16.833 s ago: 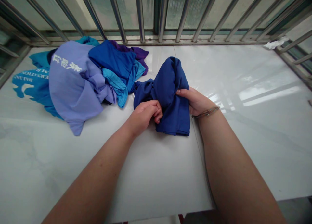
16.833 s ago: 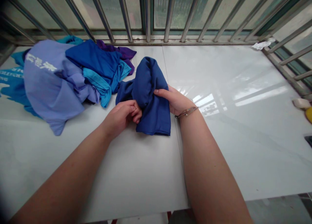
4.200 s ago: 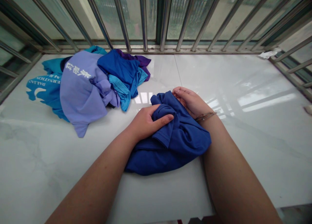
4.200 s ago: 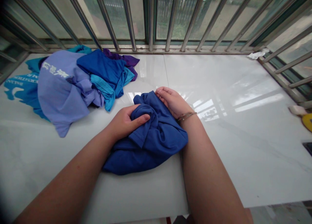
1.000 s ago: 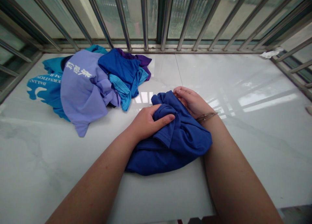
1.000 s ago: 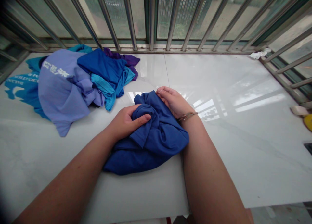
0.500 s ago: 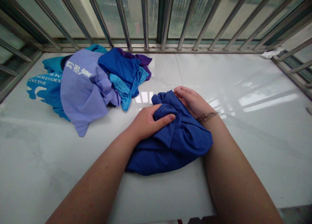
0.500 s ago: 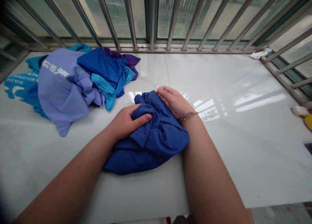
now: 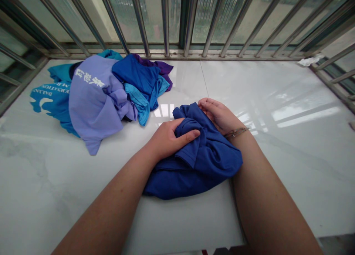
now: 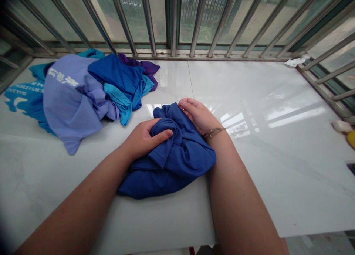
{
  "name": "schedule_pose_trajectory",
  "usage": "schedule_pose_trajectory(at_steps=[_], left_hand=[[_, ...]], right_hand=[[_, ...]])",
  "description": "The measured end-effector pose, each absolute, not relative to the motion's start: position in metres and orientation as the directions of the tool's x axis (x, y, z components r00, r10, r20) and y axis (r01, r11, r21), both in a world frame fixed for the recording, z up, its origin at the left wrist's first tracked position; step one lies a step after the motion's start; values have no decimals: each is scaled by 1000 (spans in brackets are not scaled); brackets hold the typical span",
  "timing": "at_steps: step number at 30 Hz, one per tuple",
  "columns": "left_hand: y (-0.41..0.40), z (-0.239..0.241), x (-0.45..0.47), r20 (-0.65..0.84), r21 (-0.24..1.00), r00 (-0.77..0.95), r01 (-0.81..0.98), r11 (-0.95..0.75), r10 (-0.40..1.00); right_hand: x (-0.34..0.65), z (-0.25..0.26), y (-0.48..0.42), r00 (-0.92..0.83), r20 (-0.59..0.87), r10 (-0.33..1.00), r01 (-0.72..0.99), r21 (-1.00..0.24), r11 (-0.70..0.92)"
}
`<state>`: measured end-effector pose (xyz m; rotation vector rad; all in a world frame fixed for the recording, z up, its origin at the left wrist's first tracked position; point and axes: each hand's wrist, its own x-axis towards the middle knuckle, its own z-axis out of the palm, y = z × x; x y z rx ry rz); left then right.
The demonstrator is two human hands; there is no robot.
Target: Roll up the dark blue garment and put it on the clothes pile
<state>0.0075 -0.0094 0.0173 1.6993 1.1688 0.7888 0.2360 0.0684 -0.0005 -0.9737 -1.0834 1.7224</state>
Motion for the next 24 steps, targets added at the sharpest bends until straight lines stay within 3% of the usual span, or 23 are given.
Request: schedule_pose_trajectory(at_steps=[24], left_hand=[[-9,16,7,15,915,354,373,-156,935]], right_hand=[[236,-1,68,-335,-180,925,-283,-917,-281]])
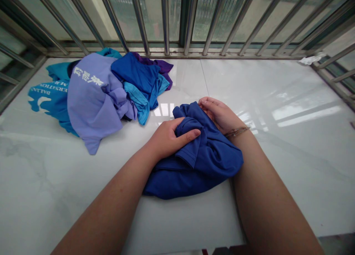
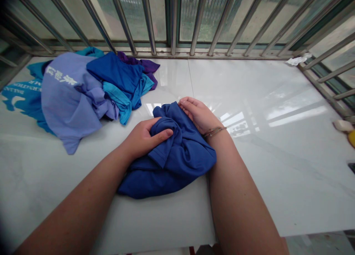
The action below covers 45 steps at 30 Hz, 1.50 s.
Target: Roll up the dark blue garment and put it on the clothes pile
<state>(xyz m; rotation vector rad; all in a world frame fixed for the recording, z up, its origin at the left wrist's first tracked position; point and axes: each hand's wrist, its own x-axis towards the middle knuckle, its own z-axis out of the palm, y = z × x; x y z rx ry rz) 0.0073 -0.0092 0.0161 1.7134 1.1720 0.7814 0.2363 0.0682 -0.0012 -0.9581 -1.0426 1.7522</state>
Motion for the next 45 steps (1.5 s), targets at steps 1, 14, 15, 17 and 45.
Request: schedule_pose_trajectory(at_steps=[1,14,15,17,45], left_hand=[[-9,16,7,15,915,354,371,-155,935],[-9,16,7,13,914,349,376,-153,937],[-9,16,7,13,914,349,376,-152,937],[-9,16,7,12,915,350,374,-152,937],[-10,18,8,16,909,351,386,-160,936]], right_hand=[[236,-1,68,-334,-180,925,-281,-918,-280],[237,-1,68,-328,-167,930,-243,-936,-254],[237,0,68,-329,-166,930,-244,-936,-254],[237,0,68,-330,-167,929,-251,-933,-257],[235,0,68,-311,-179,933,-231,-938,-257]])
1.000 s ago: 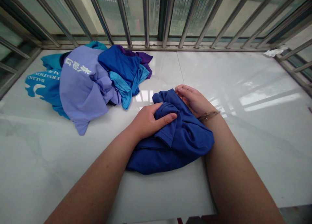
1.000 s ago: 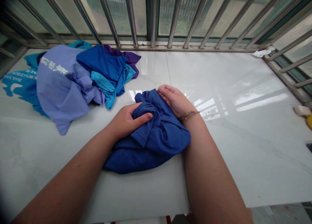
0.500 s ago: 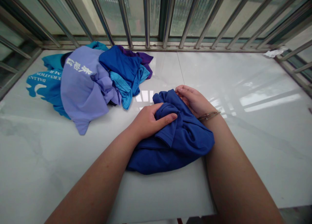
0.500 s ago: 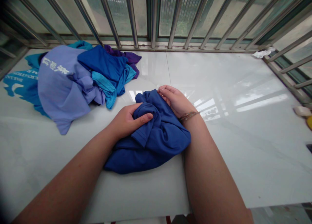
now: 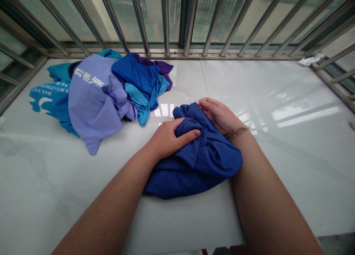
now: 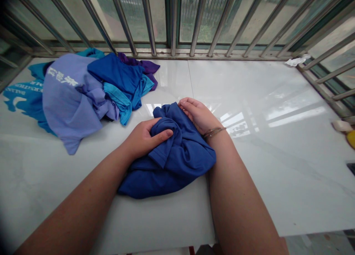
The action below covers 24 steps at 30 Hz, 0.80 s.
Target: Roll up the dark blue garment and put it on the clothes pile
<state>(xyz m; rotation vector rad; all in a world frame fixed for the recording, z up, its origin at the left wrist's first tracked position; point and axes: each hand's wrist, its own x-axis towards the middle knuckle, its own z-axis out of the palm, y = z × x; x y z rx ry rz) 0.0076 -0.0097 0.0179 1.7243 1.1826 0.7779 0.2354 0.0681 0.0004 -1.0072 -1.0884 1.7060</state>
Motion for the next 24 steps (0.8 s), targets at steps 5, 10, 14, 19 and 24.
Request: schedule_pose_trajectory(at_steps=[5,10,14,19,24], left_hand=[[-9,17,8,6,910,348,387,-149,937],[-9,17,8,6,914,350,377,-147,937],[-10,17,8,3,915,350,378,-144,937],[-10,18,8,-1,917,353,372,-140,936],[-10,18,7,6,909,349,389,-151,937]], right_hand=[[235,0,68,-315,-178,932,-227,-940,-256],[235,0,69,-320,-177,931,-246,-933,-262],[236,0,69,-320,-180,930,-241,-934,-263],[236,0,68,-319,-182,930,-251,-930,-268],[236,0,68,-323,-182,929,-244,-932,-268]])
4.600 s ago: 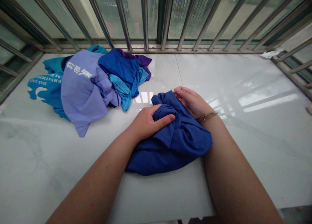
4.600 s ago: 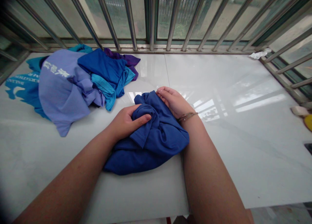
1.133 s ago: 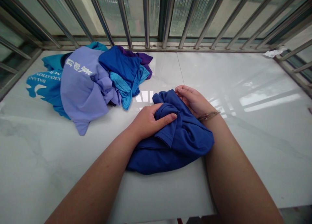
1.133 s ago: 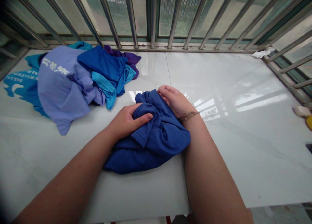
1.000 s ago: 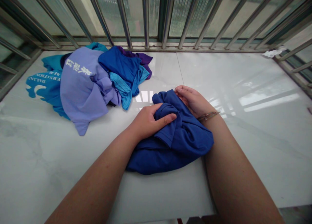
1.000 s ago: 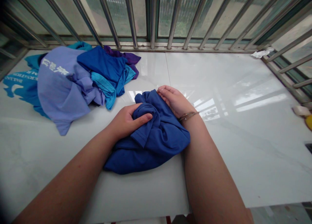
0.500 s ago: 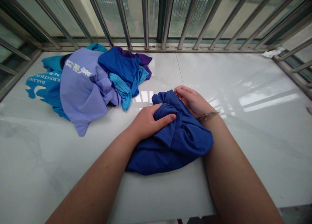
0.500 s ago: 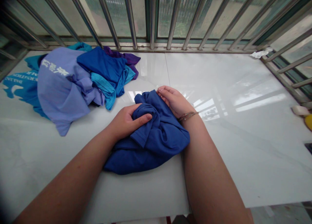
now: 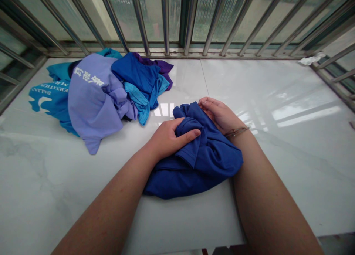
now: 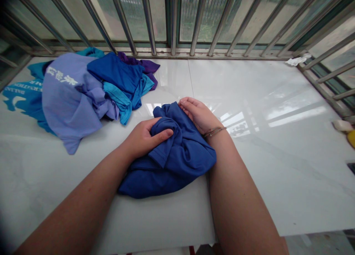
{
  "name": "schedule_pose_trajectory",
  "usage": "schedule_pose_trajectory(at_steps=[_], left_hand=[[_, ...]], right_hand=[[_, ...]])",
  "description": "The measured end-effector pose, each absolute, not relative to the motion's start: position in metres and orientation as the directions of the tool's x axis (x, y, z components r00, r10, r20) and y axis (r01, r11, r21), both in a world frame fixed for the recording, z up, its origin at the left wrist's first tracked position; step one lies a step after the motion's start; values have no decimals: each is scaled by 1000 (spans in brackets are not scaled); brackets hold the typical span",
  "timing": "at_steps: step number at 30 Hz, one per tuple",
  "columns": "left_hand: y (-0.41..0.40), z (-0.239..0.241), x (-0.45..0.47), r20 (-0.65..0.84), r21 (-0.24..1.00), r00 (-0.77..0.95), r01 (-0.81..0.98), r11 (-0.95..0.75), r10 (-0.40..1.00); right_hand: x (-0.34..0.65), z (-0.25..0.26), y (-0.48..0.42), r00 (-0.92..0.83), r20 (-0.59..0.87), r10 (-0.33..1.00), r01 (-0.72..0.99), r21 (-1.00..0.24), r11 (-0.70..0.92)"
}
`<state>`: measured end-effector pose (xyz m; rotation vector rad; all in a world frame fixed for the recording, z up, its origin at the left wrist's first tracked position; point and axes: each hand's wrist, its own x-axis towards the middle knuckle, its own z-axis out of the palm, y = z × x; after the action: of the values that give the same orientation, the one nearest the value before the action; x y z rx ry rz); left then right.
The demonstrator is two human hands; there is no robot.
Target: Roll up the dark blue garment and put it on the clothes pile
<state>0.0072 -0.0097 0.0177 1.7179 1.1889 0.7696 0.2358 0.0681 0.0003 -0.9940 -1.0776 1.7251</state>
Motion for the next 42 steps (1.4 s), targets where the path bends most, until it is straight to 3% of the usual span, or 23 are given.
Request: schedule_pose_trajectory(at_steps=[42], left_hand=[[-9,17,7,12,916,352,372,-151,936]], right_hand=[[235,2,68,-320,-176,931,-249,-932,-262]])
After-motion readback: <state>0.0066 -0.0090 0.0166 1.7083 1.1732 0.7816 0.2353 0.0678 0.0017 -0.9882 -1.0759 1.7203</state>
